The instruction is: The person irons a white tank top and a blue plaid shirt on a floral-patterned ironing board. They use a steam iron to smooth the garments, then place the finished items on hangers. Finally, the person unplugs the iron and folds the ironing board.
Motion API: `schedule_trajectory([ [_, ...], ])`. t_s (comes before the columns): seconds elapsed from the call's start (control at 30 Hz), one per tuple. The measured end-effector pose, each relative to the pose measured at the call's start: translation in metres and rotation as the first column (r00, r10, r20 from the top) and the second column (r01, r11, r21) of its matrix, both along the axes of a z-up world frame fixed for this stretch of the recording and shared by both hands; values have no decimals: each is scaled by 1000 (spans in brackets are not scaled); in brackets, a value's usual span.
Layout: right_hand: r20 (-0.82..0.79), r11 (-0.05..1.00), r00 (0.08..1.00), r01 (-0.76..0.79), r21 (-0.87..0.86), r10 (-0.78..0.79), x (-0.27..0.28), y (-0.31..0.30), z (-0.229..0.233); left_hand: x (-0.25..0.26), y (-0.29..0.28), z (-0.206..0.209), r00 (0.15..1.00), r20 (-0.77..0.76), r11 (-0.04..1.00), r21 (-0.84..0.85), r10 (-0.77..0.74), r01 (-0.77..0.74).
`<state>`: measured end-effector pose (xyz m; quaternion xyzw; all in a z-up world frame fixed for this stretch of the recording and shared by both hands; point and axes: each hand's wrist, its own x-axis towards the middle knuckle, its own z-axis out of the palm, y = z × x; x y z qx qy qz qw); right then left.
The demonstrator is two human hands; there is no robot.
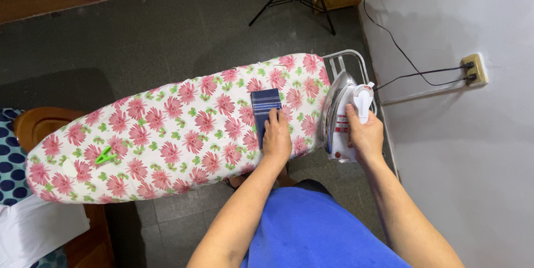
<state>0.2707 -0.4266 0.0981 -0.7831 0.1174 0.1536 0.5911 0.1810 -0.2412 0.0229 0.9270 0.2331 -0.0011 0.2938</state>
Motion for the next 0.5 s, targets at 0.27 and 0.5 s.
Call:
schedule_trajectory([
  [0.27, -79, 996, 993, -82, 39, 85, -8, 30, 22, -44, 31, -1, 998, 63, 998, -56, 7, -4],
  [0.5, 81, 937, 944, -303, -173, 320, -48, 106, -5, -87, 78, 5, 981, 152, 954, 253, 123, -159],
])
